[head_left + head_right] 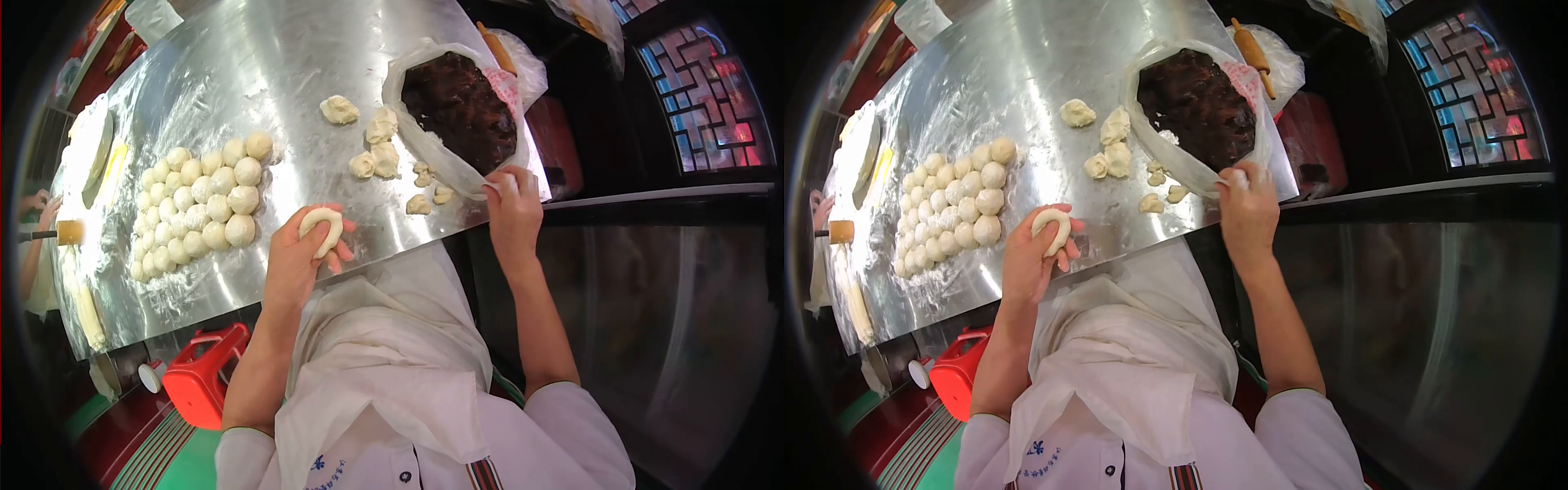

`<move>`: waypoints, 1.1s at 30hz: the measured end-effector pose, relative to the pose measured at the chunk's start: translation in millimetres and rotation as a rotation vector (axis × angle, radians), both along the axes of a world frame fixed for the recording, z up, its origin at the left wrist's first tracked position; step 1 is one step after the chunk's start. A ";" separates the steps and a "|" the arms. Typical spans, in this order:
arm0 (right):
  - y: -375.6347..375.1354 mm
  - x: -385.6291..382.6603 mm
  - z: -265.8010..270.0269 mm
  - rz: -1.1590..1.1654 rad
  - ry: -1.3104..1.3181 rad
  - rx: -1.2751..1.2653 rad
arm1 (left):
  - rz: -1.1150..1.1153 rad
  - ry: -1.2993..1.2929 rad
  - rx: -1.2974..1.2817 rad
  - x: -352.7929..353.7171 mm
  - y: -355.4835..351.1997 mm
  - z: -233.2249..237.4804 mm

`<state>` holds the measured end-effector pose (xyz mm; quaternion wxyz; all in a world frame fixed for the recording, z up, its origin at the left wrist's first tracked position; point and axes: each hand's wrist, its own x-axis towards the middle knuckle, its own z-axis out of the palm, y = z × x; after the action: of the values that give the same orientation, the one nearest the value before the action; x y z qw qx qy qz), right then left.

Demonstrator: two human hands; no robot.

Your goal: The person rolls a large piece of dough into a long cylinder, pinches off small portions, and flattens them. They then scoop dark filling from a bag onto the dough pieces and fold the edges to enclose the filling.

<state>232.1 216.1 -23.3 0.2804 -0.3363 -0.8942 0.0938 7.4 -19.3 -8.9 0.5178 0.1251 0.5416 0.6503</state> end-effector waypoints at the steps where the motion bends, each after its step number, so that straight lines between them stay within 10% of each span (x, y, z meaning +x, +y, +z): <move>1: -13.8 -8.0 7.2 0.067 0.021 0.089 | 0.002 -0.004 -0.011 1.7 1.1 -1.3; 9: -32.6 -69.5 -6.7 0.168 -0.146 0.134 | -0.011 -0.192 0.077 13.3 23.1 -5.4; 17: -76.9 -68.7 31.7 0.406 0.271 -0.654 | -0.048 0.009 0.049 26.6 33.7 -6.6; 22: 11.6 -21.5 33.2 -0.087 -0.034 -0.100 | -0.017 -0.169 0.076 14.0 22.8 -8.8; 33: 40.3 -19.5 -6.0 -0.038 -0.142 0.125 | -0.120 -0.096 0.083 25.2 30.0 1.0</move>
<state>212.6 256.4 -29.4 0.2384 -0.3406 -0.9094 0.0084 32.7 10.7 -7.8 0.5757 0.1472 0.4802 0.6452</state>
